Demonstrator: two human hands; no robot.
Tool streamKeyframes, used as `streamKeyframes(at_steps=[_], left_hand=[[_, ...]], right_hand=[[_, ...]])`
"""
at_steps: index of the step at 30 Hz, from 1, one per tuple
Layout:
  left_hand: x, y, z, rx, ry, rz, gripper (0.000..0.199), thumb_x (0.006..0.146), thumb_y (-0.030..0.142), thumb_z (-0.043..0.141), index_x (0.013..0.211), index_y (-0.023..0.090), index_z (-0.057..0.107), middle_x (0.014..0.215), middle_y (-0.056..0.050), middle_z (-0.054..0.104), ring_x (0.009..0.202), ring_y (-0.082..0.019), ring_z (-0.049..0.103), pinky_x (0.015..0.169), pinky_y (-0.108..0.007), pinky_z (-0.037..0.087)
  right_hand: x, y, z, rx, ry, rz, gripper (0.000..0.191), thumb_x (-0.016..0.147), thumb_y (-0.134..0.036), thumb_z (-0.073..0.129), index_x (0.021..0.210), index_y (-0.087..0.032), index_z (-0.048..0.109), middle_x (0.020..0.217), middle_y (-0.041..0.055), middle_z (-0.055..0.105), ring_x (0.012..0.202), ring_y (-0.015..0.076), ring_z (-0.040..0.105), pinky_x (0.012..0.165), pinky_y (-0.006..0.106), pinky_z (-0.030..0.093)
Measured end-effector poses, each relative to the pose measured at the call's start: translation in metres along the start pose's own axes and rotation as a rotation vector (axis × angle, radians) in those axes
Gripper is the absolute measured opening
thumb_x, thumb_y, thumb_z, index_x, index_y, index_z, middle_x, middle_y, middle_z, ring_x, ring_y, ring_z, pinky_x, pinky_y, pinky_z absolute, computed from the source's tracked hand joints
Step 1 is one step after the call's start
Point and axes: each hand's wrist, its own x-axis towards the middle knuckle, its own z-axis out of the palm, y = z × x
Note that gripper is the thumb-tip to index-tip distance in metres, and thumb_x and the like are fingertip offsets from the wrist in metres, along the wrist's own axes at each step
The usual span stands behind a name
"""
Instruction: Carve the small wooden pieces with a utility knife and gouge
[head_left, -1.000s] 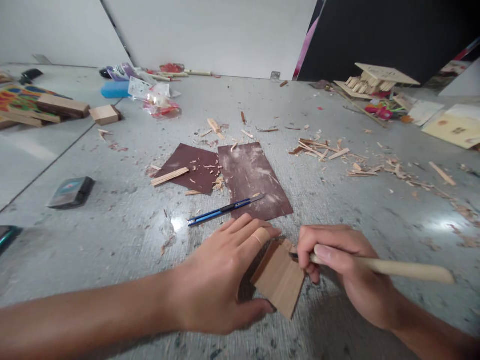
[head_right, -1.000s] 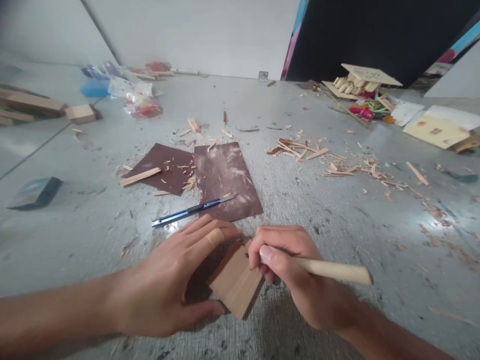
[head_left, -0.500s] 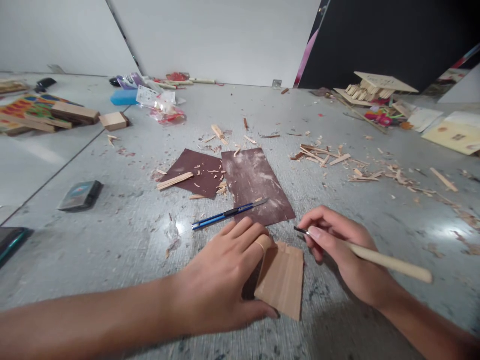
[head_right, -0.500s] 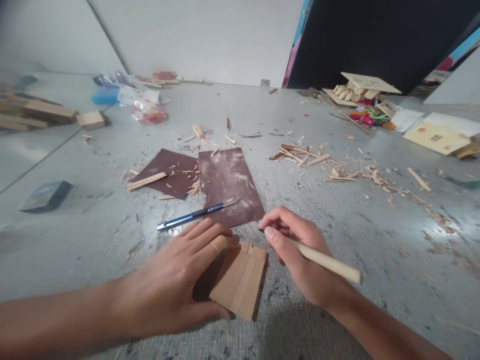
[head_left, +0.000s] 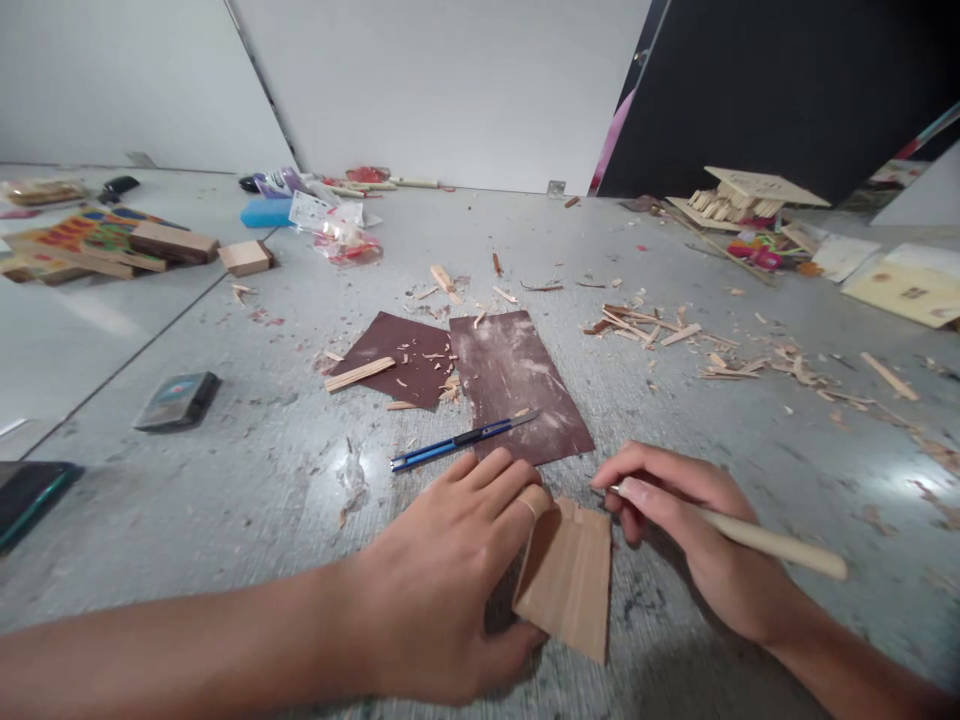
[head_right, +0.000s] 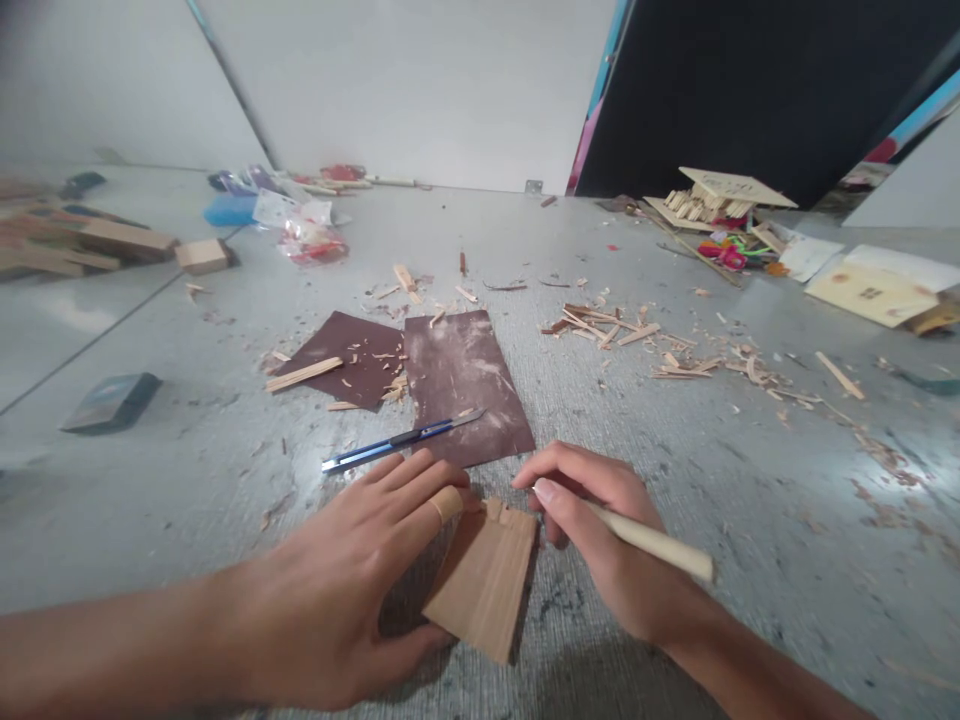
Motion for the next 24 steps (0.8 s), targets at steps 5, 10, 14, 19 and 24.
streamKeyframes(at_steps=[5, 10, 14, 19, 24], left_hand=[[0.0, -0.003, -0.006, 0.012, -0.054, -0.018, 0.05, 0.074, 0.036, 0.08, 0.113, 0.015, 0.057, 0.117, -0.012, 0.061, 0.11, -0.033, 0.052, 0.099, -0.054, 0.043], [0.001, -0.006, -0.007, 0.004, -0.071, -0.031, 0.058, 0.075, 0.047, 0.084, 0.116, 0.015, 0.057, 0.116, -0.012, 0.061, 0.109, -0.034, 0.053, 0.096, -0.054, 0.045], [0.0, -0.009, -0.002, 0.019, -0.03, 0.008, 0.059, 0.078, 0.058, 0.08, 0.111, 0.015, 0.057, 0.112, -0.012, 0.061, 0.105, -0.033, 0.053, 0.093, -0.053, 0.044], [0.0, -0.009, 0.0, 0.015, -0.023, 0.0, 0.064, 0.075, 0.063, 0.08, 0.11, 0.014, 0.056, 0.11, -0.011, 0.061, 0.103, -0.032, 0.054, 0.093, -0.052, 0.043], [0.003, -0.011, -0.001, -0.036, -0.04, 0.024, 0.056, 0.073, 0.049, 0.082, 0.11, 0.014, 0.058, 0.111, -0.011, 0.06, 0.103, -0.031, 0.054, 0.091, -0.05, 0.045]], right_hand=[[-0.003, -0.001, 0.0, 0.065, 0.01, 0.047, 0.016, 0.099, -0.031, 0.055, 0.103, -0.024, 0.068, 0.076, 0.0002, 0.066, 0.063, 0.0134, 0.059, 0.059, 0.024, 0.048], [-0.004, -0.001, 0.001, 0.211, -0.016, 0.015, 0.026, 0.1, -0.031, 0.049, 0.091, -0.02, 0.07, 0.075, 0.0025, 0.066, 0.064, 0.0146, 0.06, 0.06, 0.026, 0.049], [-0.004, 0.001, 0.001, 0.32, -0.063, 0.0, 0.026, 0.099, -0.031, 0.052, 0.089, -0.019, 0.073, 0.076, 0.0032, 0.067, 0.063, 0.0146, 0.061, 0.06, 0.027, 0.05], [-0.007, 0.003, 0.001, 0.293, -0.133, -0.026, 0.029, 0.098, -0.033, 0.055, 0.082, -0.017, 0.075, 0.073, 0.0042, 0.064, 0.061, 0.0154, 0.062, 0.058, 0.027, 0.049], [-0.007, -0.009, 0.002, 0.296, -0.176, -0.023, 0.034, 0.095, -0.032, 0.051, 0.075, -0.016, 0.073, 0.069, 0.0047, 0.061, 0.061, 0.0153, 0.058, 0.053, 0.026, 0.046]])
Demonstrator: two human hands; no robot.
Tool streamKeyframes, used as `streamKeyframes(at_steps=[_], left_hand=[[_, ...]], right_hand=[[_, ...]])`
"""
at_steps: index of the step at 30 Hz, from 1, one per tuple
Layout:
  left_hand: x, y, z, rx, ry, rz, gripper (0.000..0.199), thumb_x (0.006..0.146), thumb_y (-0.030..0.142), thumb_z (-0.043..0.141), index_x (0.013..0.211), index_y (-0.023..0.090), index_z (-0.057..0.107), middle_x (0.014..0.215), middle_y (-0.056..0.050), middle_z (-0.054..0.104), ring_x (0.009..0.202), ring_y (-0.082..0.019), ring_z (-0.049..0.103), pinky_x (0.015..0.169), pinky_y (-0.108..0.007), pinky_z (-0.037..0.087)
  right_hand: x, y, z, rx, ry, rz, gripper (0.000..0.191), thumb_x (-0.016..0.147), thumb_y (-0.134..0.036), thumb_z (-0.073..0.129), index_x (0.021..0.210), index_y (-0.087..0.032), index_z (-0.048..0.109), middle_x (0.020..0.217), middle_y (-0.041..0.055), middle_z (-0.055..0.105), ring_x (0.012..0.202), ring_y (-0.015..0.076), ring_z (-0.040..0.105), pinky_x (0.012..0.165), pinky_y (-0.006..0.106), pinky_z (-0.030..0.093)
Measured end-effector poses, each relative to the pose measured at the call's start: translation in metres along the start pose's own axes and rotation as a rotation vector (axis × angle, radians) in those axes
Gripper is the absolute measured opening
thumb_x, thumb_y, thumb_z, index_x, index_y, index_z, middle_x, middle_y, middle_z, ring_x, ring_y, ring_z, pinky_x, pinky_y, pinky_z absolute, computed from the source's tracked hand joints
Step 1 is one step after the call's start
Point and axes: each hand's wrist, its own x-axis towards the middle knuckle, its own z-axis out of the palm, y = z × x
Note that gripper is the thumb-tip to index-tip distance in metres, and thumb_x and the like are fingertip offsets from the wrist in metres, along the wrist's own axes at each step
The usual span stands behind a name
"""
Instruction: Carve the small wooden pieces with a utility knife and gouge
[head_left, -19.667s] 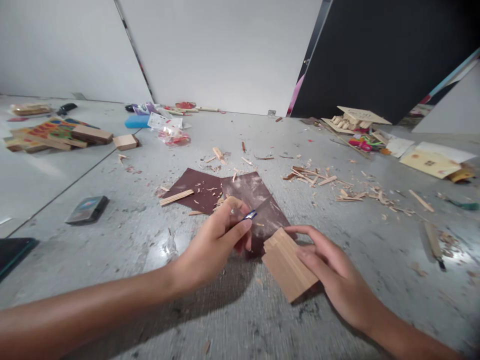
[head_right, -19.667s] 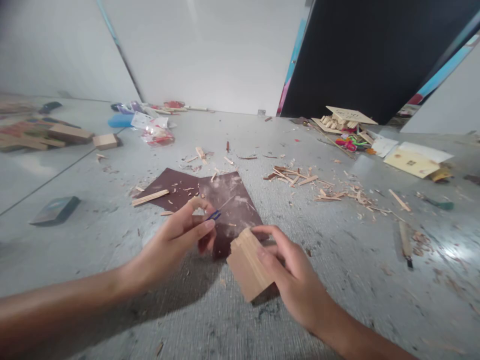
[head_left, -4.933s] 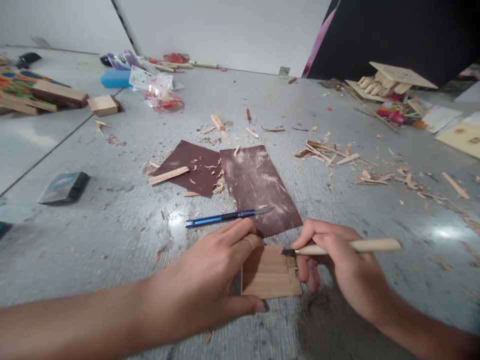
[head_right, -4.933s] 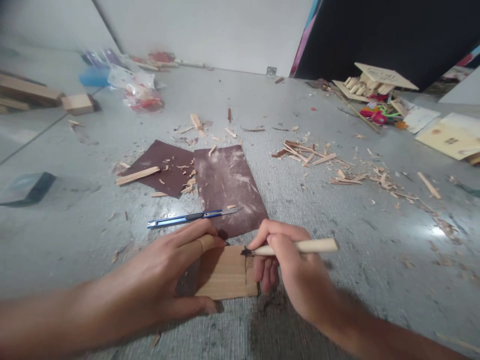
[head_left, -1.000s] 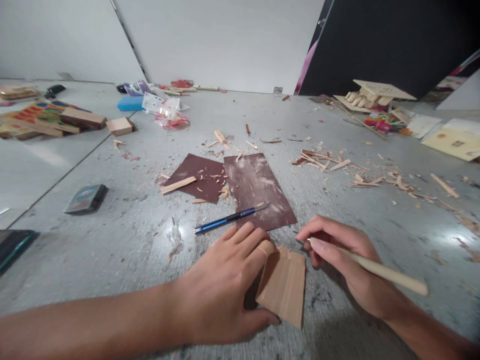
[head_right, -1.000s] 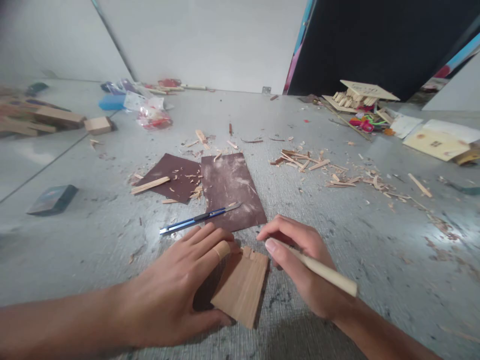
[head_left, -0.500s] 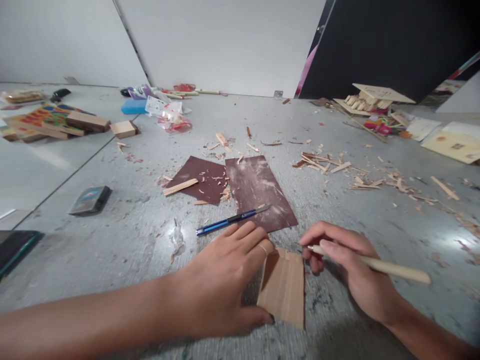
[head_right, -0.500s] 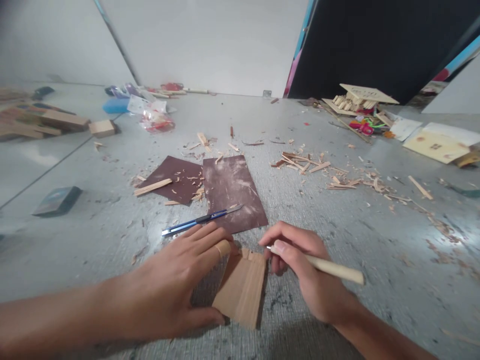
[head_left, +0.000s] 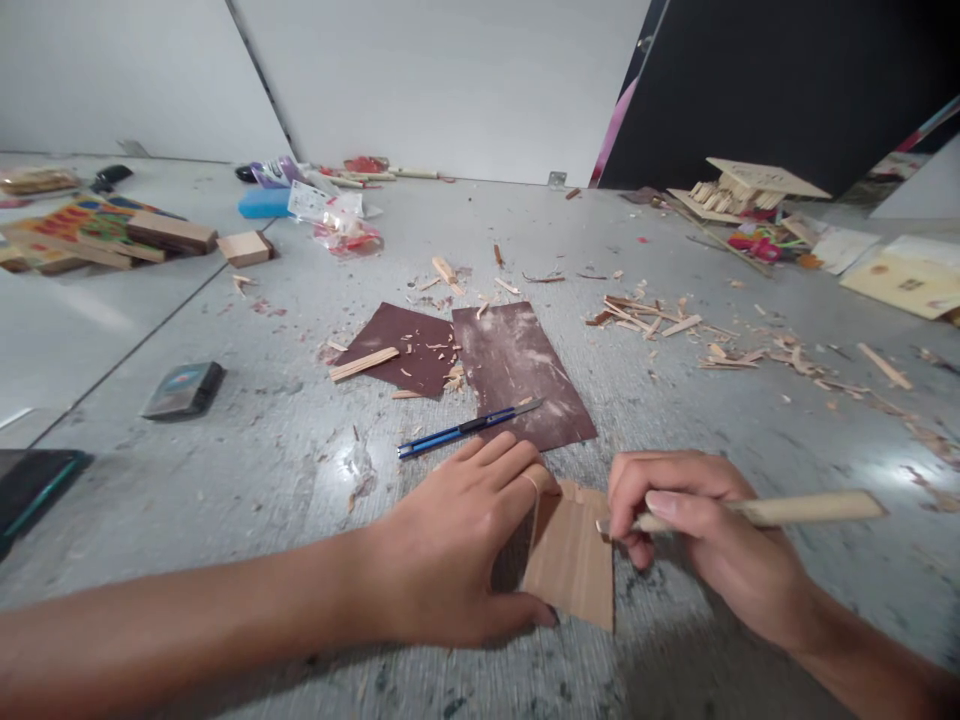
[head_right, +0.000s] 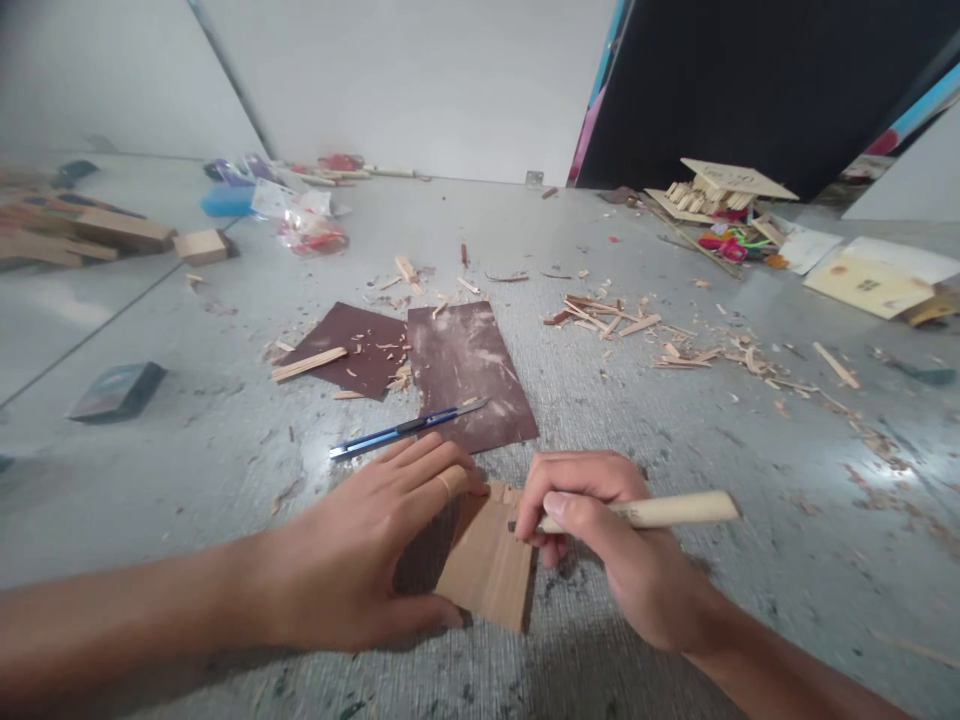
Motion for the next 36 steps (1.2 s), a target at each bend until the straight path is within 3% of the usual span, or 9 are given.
streamKeyframes(at_steps=[4, 11, 17, 24, 32, 36], left_hand=[[0.001, -0.003, -0.001, -0.038, 0.01, 0.015, 0.06, 0.07, 0.043, 0.084, 0.116, 0.014, 0.059, 0.111, -0.012, 0.06, 0.104, -0.031, 0.054, 0.091, -0.048, 0.046], [0.0, -0.008, 0.004, -0.064, 0.061, 0.032, 0.053, 0.074, 0.049, 0.082, 0.108, 0.015, 0.061, 0.11, -0.011, 0.061, 0.102, -0.03, 0.054, 0.089, -0.047, 0.047], [0.002, -0.014, 0.003, -0.097, 0.053, 0.094, 0.047, 0.075, 0.039, 0.08, 0.111, 0.015, 0.063, 0.11, -0.01, 0.063, 0.101, -0.029, 0.055, 0.09, -0.045, 0.047], [0.004, -0.016, -0.001, -0.107, 0.034, 0.103, 0.05, 0.073, 0.035, 0.083, 0.114, 0.017, 0.063, 0.115, -0.009, 0.063, 0.106, -0.03, 0.054, 0.094, -0.046, 0.046], [0.003, -0.016, -0.001, -0.139, 0.039, 0.1, 0.049, 0.073, 0.035, 0.084, 0.112, 0.016, 0.062, 0.115, -0.01, 0.063, 0.107, -0.03, 0.054, 0.094, -0.046, 0.045], [0.003, -0.018, 0.0, -0.124, 0.042, 0.115, 0.047, 0.074, 0.037, 0.083, 0.112, 0.017, 0.062, 0.115, -0.009, 0.063, 0.107, -0.03, 0.055, 0.092, -0.045, 0.045]], right_hand=[[0.011, -0.011, 0.009, -0.048, -0.033, 0.083, 0.037, 0.09, -0.03, 0.048, 0.059, -0.016, 0.062, 0.059, 0.0022, 0.054, 0.051, 0.0107, 0.047, 0.046, 0.022, 0.036], [0.03, -0.011, 0.025, -0.062, -0.02, 0.259, 0.018, 0.077, -0.026, 0.049, 0.064, -0.018, 0.058, 0.052, -0.0034, 0.05, 0.042, 0.0091, 0.047, 0.039, 0.018, 0.033], [0.033, -0.003, 0.023, -0.158, -0.088, 0.134, 0.023, 0.078, -0.02, 0.048, 0.058, -0.017, 0.057, 0.048, -0.0031, 0.05, 0.043, 0.0081, 0.046, 0.041, 0.018, 0.032], [0.035, 0.001, 0.024, -0.178, -0.064, 0.057, 0.026, 0.079, -0.018, 0.047, 0.055, -0.017, 0.055, 0.047, -0.0035, 0.049, 0.044, 0.0067, 0.042, 0.042, 0.018, 0.029], [0.036, 0.001, 0.025, -0.112, -0.072, 0.096, 0.025, 0.08, -0.02, 0.046, 0.056, -0.017, 0.054, 0.048, -0.003, 0.05, 0.043, 0.0072, 0.045, 0.04, 0.018, 0.03], [0.036, 0.002, 0.017, -0.049, -0.101, 0.102, 0.018, 0.077, -0.026, 0.051, 0.064, -0.017, 0.06, 0.053, -0.0017, 0.055, 0.045, 0.0089, 0.05, 0.042, 0.018, 0.037]])
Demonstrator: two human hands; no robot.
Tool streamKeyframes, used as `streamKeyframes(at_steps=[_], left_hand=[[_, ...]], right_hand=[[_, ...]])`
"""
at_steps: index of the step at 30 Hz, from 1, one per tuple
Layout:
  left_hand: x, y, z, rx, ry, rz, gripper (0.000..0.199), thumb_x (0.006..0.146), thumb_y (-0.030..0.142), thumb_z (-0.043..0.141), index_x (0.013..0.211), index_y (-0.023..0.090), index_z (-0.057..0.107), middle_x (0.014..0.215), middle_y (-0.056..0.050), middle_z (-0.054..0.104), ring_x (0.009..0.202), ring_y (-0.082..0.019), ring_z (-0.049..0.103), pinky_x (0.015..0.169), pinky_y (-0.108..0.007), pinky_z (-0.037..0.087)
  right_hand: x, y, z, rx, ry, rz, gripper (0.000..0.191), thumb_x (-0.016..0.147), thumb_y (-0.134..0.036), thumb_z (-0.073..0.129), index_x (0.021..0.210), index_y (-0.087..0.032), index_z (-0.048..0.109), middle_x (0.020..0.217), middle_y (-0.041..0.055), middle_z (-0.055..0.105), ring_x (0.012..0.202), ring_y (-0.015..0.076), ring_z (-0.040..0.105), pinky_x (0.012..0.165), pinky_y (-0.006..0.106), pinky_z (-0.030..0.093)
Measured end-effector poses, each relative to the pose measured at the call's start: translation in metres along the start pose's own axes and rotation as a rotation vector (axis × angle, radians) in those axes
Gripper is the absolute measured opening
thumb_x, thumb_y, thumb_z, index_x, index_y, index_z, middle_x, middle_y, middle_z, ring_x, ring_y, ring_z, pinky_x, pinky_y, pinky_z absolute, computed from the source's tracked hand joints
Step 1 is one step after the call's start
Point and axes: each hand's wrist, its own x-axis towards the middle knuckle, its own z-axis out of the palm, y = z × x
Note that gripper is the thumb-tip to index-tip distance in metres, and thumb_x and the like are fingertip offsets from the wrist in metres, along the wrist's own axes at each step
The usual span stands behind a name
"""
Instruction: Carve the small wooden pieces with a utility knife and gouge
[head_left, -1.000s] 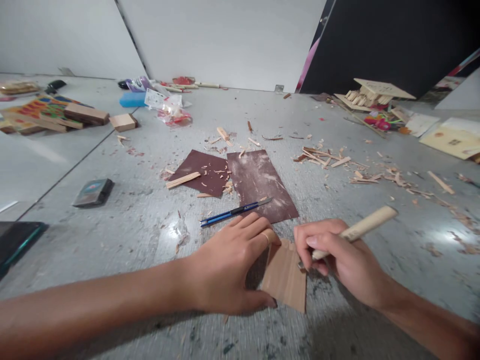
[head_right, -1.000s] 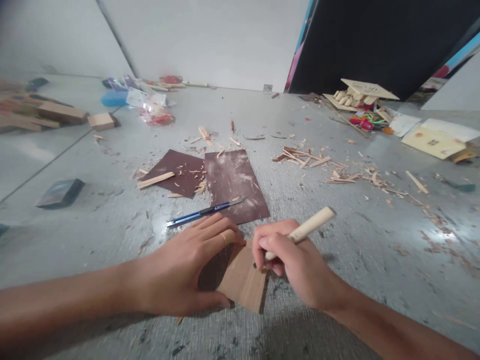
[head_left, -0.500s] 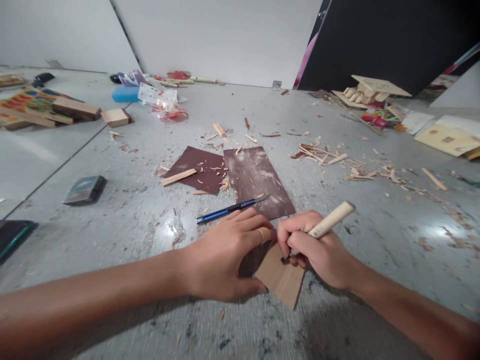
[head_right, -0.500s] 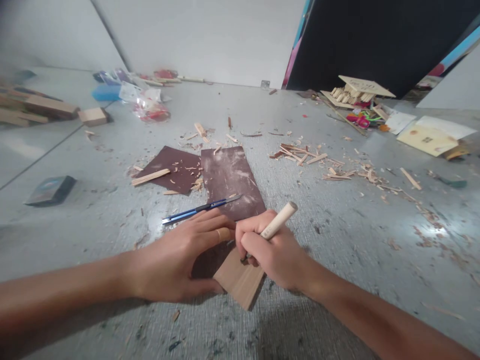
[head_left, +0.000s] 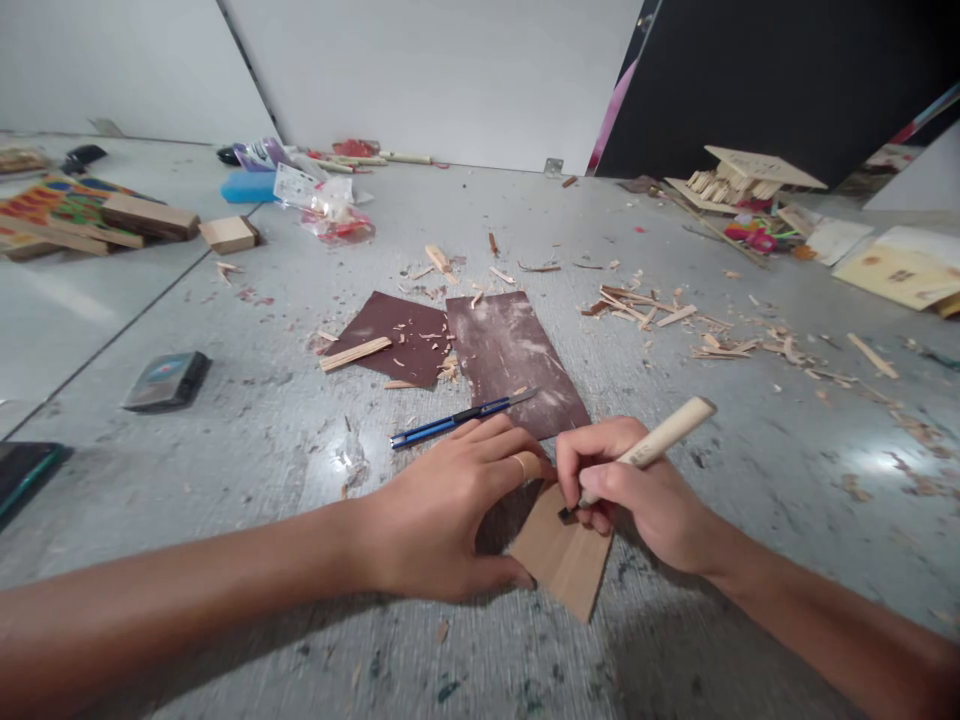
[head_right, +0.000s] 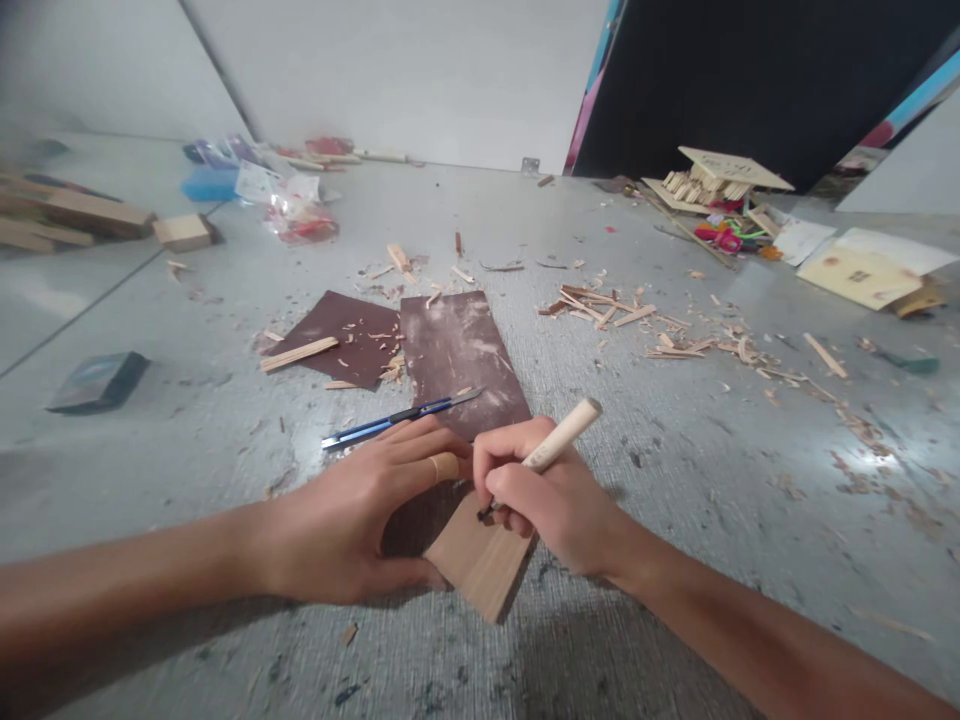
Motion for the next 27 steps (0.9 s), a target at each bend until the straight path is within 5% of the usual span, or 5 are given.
streamKeyframes(at_steps=[7, 10, 14, 20, 27], left_hand=[[-0.002, 0.004, 0.001, 0.103, 0.007, -0.088, 0.063, 0.074, 0.055, 0.082, 0.117, 0.017, 0.057, 0.114, -0.011, 0.062, 0.107, -0.032, 0.056, 0.094, -0.048, 0.044], [-0.004, 0.01, 0.004, 0.227, 0.068, -0.156, 0.073, 0.07, 0.077, 0.074, 0.106, 0.016, 0.057, 0.114, -0.014, 0.062, 0.104, -0.035, 0.055, 0.093, -0.054, 0.042], [-0.006, 0.015, 0.004, 0.22, 0.119, -0.137, 0.083, 0.07, 0.078, 0.072, 0.119, 0.014, 0.053, 0.128, -0.018, 0.059, 0.111, -0.037, 0.053, 0.099, -0.057, 0.04], [-0.003, 0.01, -0.002, 0.12, 0.006, -0.096, 0.085, 0.073, 0.05, 0.08, 0.143, 0.016, 0.045, 0.14, -0.015, 0.056, 0.127, -0.036, 0.047, 0.111, -0.056, 0.037], [-0.002, 0.004, 0.002, 0.1, 0.053, -0.123, 0.085, 0.072, 0.066, 0.079, 0.135, 0.014, 0.055, 0.123, -0.015, 0.062, 0.113, -0.035, 0.052, 0.102, -0.057, 0.043]], right_hand=[[-0.004, -0.005, -0.012, 0.236, 0.129, -0.073, 0.024, 0.092, -0.034, 0.053, 0.091, -0.018, 0.071, 0.069, 0.0026, 0.067, 0.055, 0.0147, 0.064, 0.047, 0.023, 0.052], [-0.005, -0.008, -0.012, 0.213, 0.275, -0.134, 0.044, 0.098, -0.054, 0.055, 0.081, -0.019, 0.075, 0.057, 0.0022, 0.064, 0.044, 0.0153, 0.061, 0.038, 0.023, 0.046], [-0.007, -0.005, -0.012, 0.008, 0.358, -0.273, 0.066, 0.095, -0.07, 0.052, 0.061, -0.02, 0.076, 0.043, 0.0008, 0.053, 0.035, 0.009, 0.044, 0.036, 0.023, 0.03], [-0.01, -0.003, -0.015, 0.053, 0.219, -0.27, 0.042, 0.099, -0.049, 0.058, 0.076, -0.02, 0.079, 0.049, -0.0001, 0.057, 0.042, 0.0106, 0.052, 0.042, 0.023, 0.034], [-0.012, -0.006, -0.012, 0.138, 0.154, -0.204, 0.048, 0.102, -0.047, 0.042, 0.089, -0.018, 0.077, 0.064, 0.0054, 0.066, 0.05, 0.0151, 0.058, 0.048, 0.026, 0.045]])
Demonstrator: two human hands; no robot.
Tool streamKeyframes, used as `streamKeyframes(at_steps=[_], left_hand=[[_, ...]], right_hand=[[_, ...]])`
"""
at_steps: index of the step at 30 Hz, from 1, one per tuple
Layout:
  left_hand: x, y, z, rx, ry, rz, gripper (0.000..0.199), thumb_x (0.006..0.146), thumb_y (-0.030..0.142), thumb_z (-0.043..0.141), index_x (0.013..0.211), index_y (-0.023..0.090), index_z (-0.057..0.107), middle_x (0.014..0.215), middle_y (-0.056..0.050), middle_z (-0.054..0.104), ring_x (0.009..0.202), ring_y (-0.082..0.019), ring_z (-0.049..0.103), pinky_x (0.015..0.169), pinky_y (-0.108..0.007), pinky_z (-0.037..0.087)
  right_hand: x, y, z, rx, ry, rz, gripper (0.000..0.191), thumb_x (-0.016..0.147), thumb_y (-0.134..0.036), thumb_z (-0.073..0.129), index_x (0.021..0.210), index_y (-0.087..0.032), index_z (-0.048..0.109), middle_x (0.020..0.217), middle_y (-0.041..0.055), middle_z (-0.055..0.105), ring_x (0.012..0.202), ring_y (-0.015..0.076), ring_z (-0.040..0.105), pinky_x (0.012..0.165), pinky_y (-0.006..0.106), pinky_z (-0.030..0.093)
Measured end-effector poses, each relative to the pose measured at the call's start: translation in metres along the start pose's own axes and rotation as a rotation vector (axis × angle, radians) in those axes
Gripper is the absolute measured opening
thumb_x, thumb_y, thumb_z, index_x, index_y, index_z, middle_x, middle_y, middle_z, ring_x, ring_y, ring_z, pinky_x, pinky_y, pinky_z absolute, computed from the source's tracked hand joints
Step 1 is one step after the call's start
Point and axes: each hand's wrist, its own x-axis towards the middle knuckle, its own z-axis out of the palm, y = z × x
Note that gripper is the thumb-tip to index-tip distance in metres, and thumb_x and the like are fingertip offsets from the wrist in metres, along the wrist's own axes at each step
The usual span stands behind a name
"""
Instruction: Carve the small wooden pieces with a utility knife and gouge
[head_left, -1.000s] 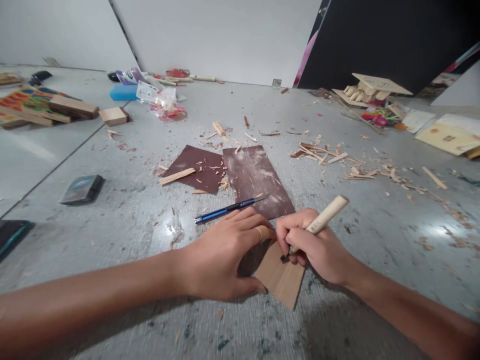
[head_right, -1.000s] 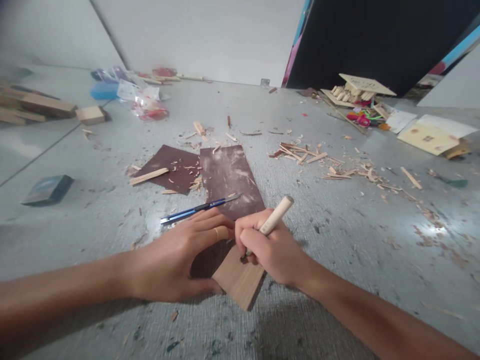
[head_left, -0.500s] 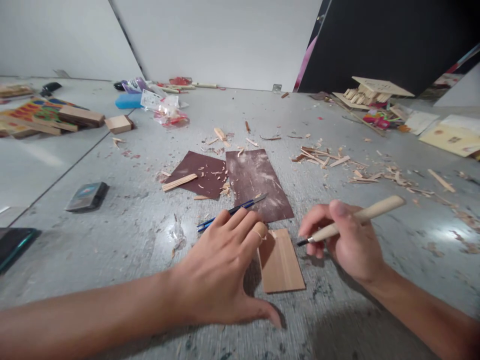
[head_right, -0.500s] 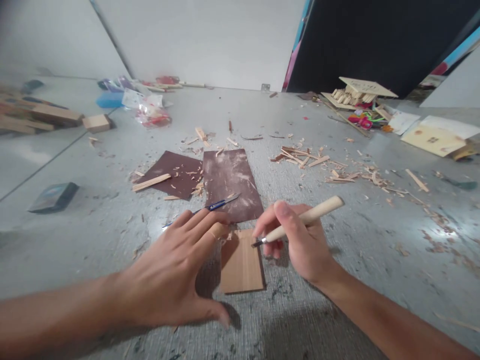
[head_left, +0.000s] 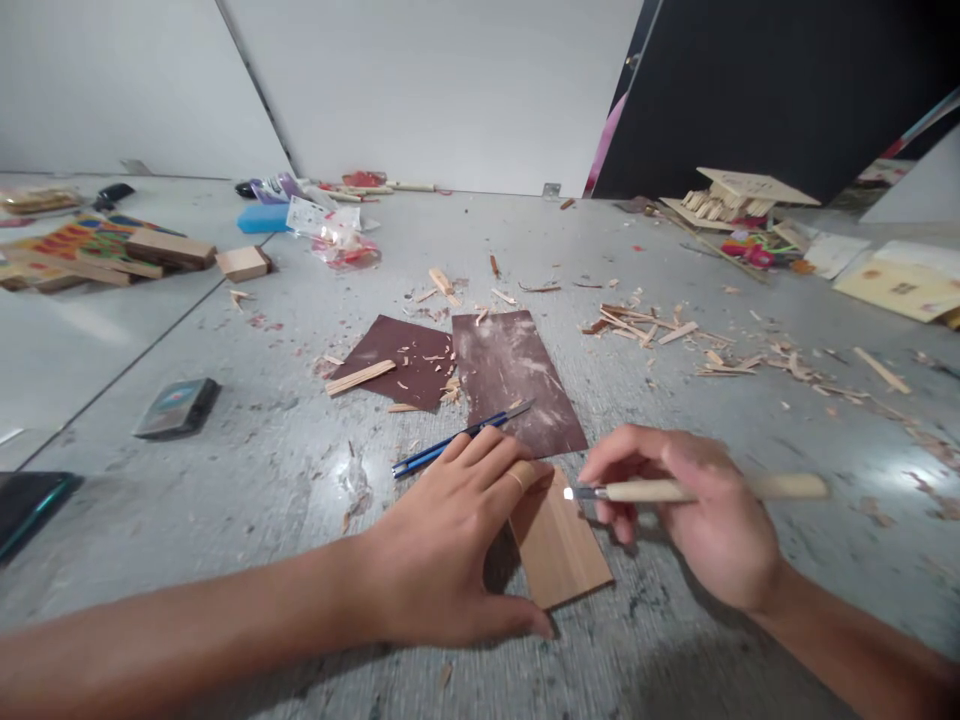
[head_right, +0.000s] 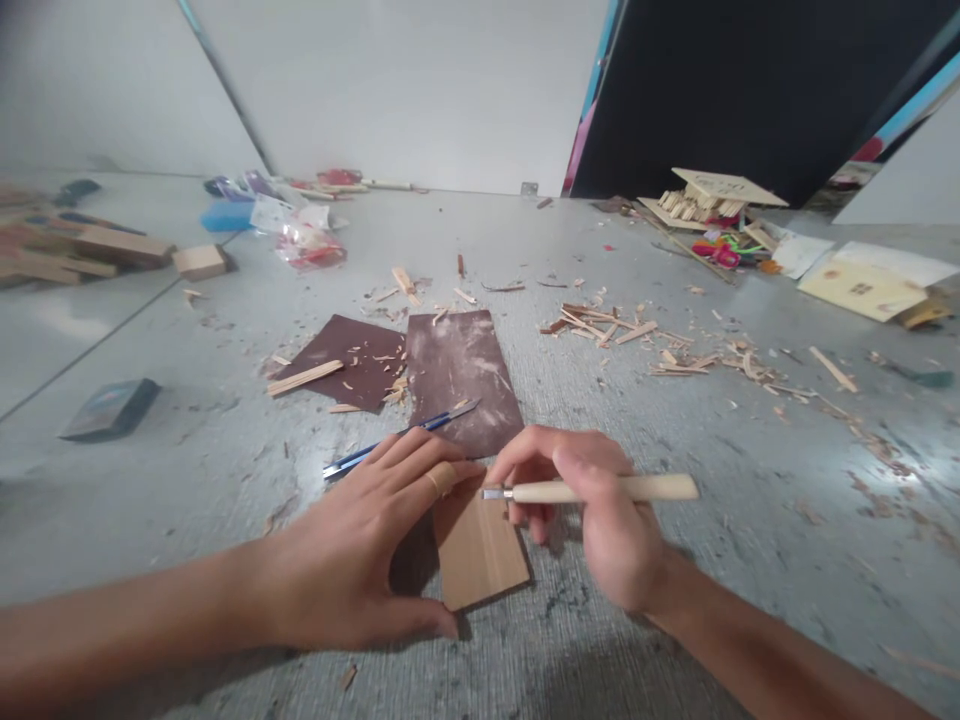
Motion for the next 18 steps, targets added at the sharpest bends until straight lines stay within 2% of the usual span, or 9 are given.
streamKeyframes(at_steps=[3, 6, 8, 11, 14, 18], left_hand=[[0.001, -0.001, 0.002, -0.01, 0.003, -0.002, 0.084, 0.072, 0.063, 0.081, 0.135, 0.015, 0.055, 0.124, -0.015, 0.061, 0.113, -0.035, 0.052, 0.101, -0.057, 0.044], [0.002, -0.002, 0.001, -0.036, -0.004, 0.01, 0.086, 0.07, 0.063, 0.082, 0.137, 0.016, 0.055, 0.126, -0.014, 0.062, 0.113, -0.035, 0.053, 0.101, -0.055, 0.045], [0.002, -0.003, 0.0, -0.063, -0.004, 0.032, 0.086, 0.07, 0.062, 0.084, 0.137, 0.018, 0.055, 0.128, -0.013, 0.062, 0.115, -0.034, 0.053, 0.102, -0.054, 0.045], [0.003, -0.002, -0.002, -0.1, -0.023, 0.08, 0.076, 0.071, 0.049, 0.085, 0.135, 0.018, 0.057, 0.131, -0.012, 0.063, 0.117, -0.033, 0.053, 0.103, -0.051, 0.044], [0.004, -0.001, -0.004, -0.126, -0.038, 0.119, 0.068, 0.07, 0.035, 0.083, 0.131, 0.019, 0.059, 0.13, -0.01, 0.065, 0.117, -0.031, 0.053, 0.106, -0.049, 0.043], [0.003, -0.001, -0.005, -0.132, -0.034, 0.128, 0.071, 0.066, 0.026, 0.08, 0.133, 0.021, 0.057, 0.138, -0.008, 0.062, 0.123, -0.03, 0.052, 0.111, -0.048, 0.04]], right_hand=[[-0.002, 0.0, 0.0, -0.111, -0.071, -0.044, 0.04, 0.102, -0.04, 0.045, 0.09, -0.018, 0.076, 0.075, 0.0057, 0.067, 0.057, 0.0146, 0.06, 0.054, 0.027, 0.047], [-0.005, 0.0, 0.001, -0.192, -0.166, -0.034, 0.027, 0.097, -0.033, 0.053, 0.083, -0.018, 0.071, 0.076, 0.003, 0.061, 0.061, 0.0139, 0.057, 0.058, 0.028, 0.046], [-0.006, 0.001, 0.003, -0.187, -0.203, -0.008, 0.027, 0.095, -0.031, 0.051, 0.079, -0.018, 0.068, 0.073, 0.0019, 0.057, 0.06, 0.0134, 0.054, 0.056, 0.027, 0.044], [-0.005, 0.001, 0.006, -0.194, -0.237, 0.006, 0.031, 0.095, -0.031, 0.05, 0.074, -0.017, 0.068, 0.073, 0.0021, 0.057, 0.062, 0.0128, 0.052, 0.057, 0.026, 0.042], [-0.002, 0.0, 0.008, -0.183, -0.209, 0.051, 0.038, 0.097, -0.034, 0.046, 0.073, -0.017, 0.07, 0.073, 0.0029, 0.058, 0.059, 0.0122, 0.052, 0.055, 0.026, 0.042], [0.002, 0.0, 0.012, -0.184, -0.088, 0.206, 0.024, 0.088, -0.027, 0.049, 0.076, -0.016, 0.067, 0.062, 0.0011, 0.06, 0.051, 0.0132, 0.058, 0.048, 0.023, 0.045]])
